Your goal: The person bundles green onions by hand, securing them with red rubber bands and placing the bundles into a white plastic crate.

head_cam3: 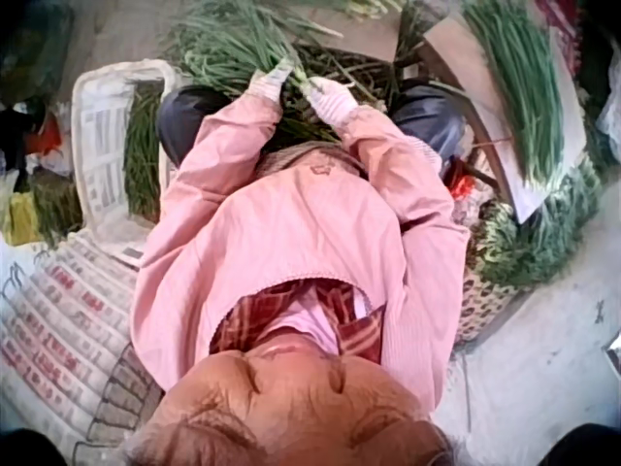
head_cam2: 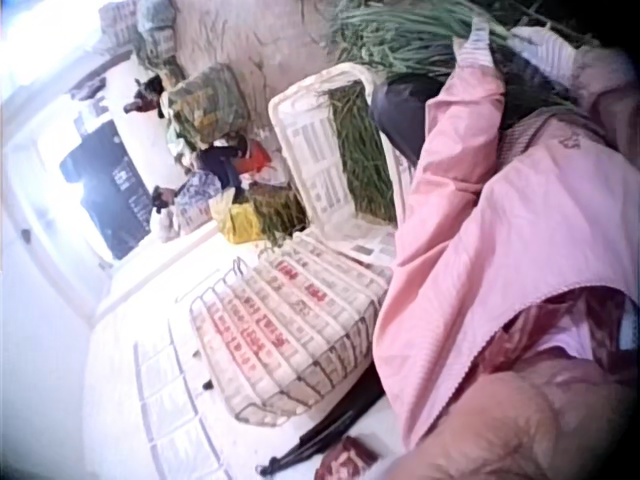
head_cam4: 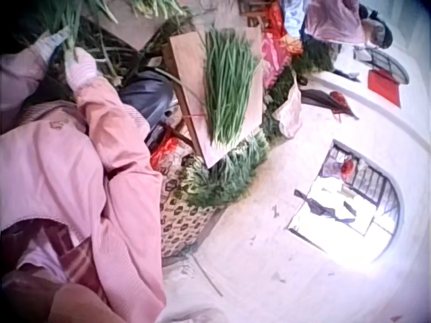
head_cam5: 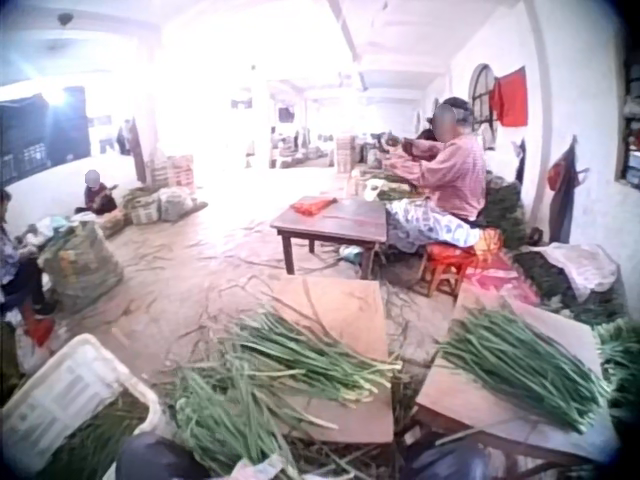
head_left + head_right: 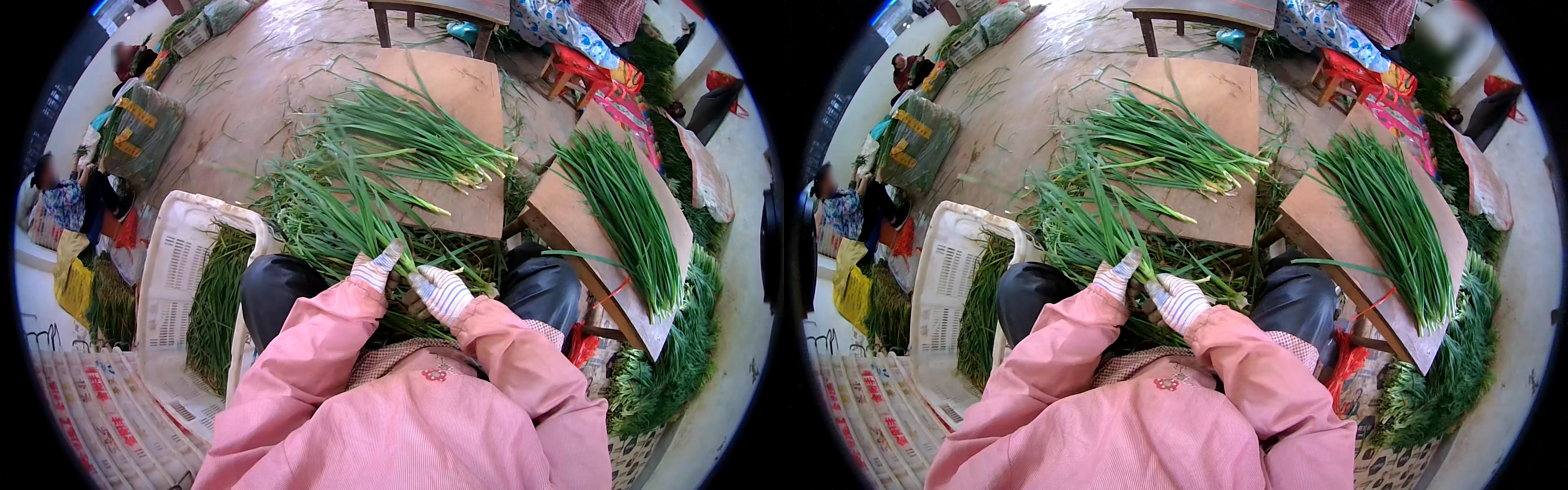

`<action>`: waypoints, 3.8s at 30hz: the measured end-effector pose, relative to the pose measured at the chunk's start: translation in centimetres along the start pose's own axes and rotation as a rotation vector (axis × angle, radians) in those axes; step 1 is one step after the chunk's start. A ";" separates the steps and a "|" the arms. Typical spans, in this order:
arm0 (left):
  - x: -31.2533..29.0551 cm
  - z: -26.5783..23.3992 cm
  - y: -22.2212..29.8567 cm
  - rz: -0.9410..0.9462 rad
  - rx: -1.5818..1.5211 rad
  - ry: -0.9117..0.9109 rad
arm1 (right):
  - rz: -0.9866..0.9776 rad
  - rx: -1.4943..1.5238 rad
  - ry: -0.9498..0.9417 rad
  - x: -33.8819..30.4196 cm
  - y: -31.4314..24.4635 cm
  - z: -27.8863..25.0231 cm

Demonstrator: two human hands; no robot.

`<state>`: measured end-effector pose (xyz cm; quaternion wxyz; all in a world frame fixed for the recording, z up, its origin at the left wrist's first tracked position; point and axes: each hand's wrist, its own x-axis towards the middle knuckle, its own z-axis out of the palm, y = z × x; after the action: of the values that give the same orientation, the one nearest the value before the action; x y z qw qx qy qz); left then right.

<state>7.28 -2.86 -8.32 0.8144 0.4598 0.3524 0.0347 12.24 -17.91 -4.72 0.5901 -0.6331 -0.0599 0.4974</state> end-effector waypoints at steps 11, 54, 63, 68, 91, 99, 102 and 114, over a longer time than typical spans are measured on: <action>-3.9 -0.3 6.8 0.215 -0.583 -0.087 | -0.660 -1.137 -0.114 0.6 -4.3 -0.9; -3.8 0.5 1.3 -0.177 -0.368 -0.214 | -0.115 -0.002 -0.162 -3.6 -0.2 -3.3; -4.0 1.6 1.3 -0.047 -0.218 -0.003 | -0.236 0.195 0.095 -0.1 0.0 0.5; -3.8 2.2 0.9 0.015 -0.305 0.064 | -0.217 0.141 0.008 -0.1 -0.7 1.2; -1.5 -0.1 6.8 -0.001 -0.365 0.115 | -0.578 0.216 0.072 1.1 -0.6 1.6; -1.1 -9.3 21.4 0.609 -0.196 0.252 | -0.296 -1.064 0.196 0.0 -7.4 -8.9; -1.5 -8.8 20.6 0.466 -0.373 0.135 | -0.469 -1.343 0.770 2.9 -11.6 -13.2; -1.1 -1.0 11.3 0.339 -0.612 -0.232 | -0.871 -0.823 0.830 7.2 -20.7 -19.9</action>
<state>8.88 3.88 0.68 0.9314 0.2475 0.1500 0.2206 40.39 -20.64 4.16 0.4227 -0.8589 -0.2601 -0.1263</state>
